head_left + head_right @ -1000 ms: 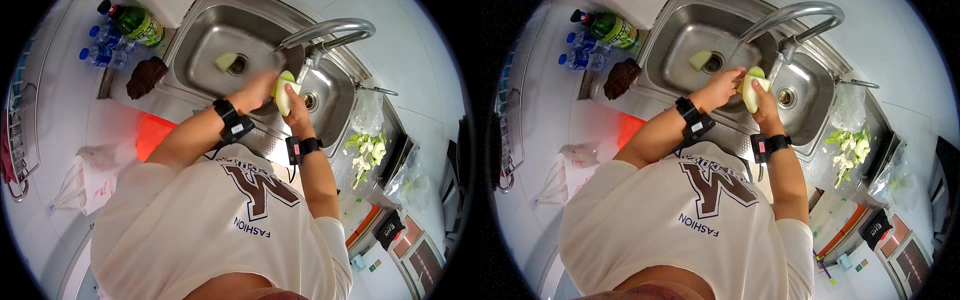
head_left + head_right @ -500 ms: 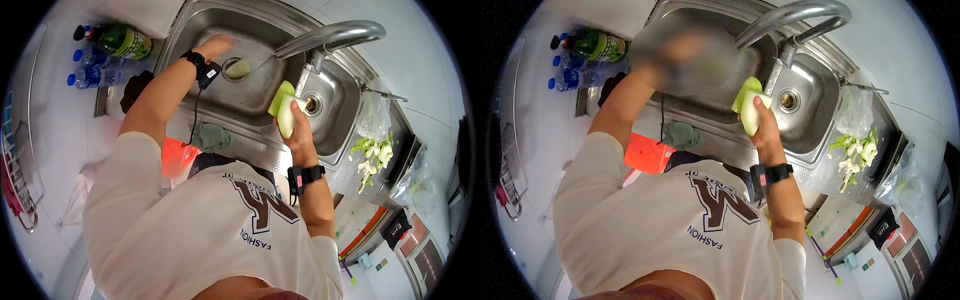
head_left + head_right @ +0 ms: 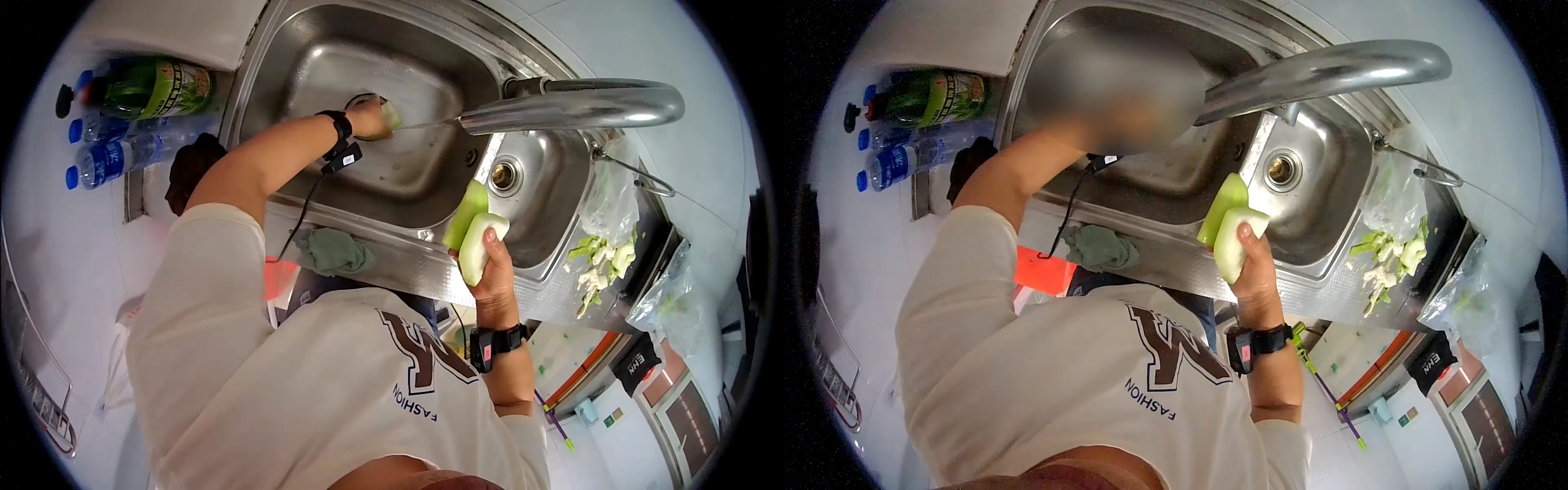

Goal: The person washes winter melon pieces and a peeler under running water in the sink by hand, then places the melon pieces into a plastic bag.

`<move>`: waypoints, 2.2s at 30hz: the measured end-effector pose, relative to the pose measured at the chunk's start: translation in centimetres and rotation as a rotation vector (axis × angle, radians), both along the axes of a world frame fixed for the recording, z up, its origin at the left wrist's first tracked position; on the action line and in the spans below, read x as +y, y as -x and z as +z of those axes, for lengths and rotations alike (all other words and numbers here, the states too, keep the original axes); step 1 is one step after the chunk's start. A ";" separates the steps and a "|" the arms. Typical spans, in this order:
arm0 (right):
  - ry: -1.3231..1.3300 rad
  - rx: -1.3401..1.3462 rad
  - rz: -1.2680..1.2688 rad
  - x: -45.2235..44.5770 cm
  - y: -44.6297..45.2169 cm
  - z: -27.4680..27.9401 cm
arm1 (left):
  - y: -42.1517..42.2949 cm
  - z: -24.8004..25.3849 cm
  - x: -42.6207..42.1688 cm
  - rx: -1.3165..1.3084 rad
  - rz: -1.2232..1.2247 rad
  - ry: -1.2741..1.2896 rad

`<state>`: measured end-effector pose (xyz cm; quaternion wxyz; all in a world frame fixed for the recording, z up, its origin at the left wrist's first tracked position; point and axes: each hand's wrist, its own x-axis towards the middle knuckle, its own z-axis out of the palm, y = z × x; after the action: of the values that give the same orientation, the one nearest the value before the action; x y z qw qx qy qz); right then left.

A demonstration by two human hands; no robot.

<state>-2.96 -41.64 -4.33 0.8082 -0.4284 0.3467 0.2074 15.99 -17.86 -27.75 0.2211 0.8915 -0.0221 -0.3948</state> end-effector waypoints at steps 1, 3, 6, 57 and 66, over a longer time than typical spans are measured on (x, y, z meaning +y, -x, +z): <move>0.000 -0.001 -0.004 0.2 0.0 0.0 | 0.3 2.3 -0.5 0.077 -0.047 -0.015; -0.015 -0.006 0.013 0.0 0.1 -0.5 | 1.3 1.9 -0.7 0.053 -0.070 0.007; -0.022 -0.014 0.019 -0.1 -0.1 -0.9 | 1.9 2.0 -1.1 0.023 -0.088 0.012; -0.059 -0.406 -0.147 8.0 -6.4 -2.6 | 12.7 23.7 -5.7 0.025 0.783 1.179; -0.127 -0.375 -0.180 6.8 -6.3 -3.4 | 12.9 23.6 -4.2 0.406 0.838 1.442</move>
<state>3.39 -34.80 -7.71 0.8992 -0.3748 0.2135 0.0728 3.09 -22.11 -4.18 0.8609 0.3799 0.1035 -0.3221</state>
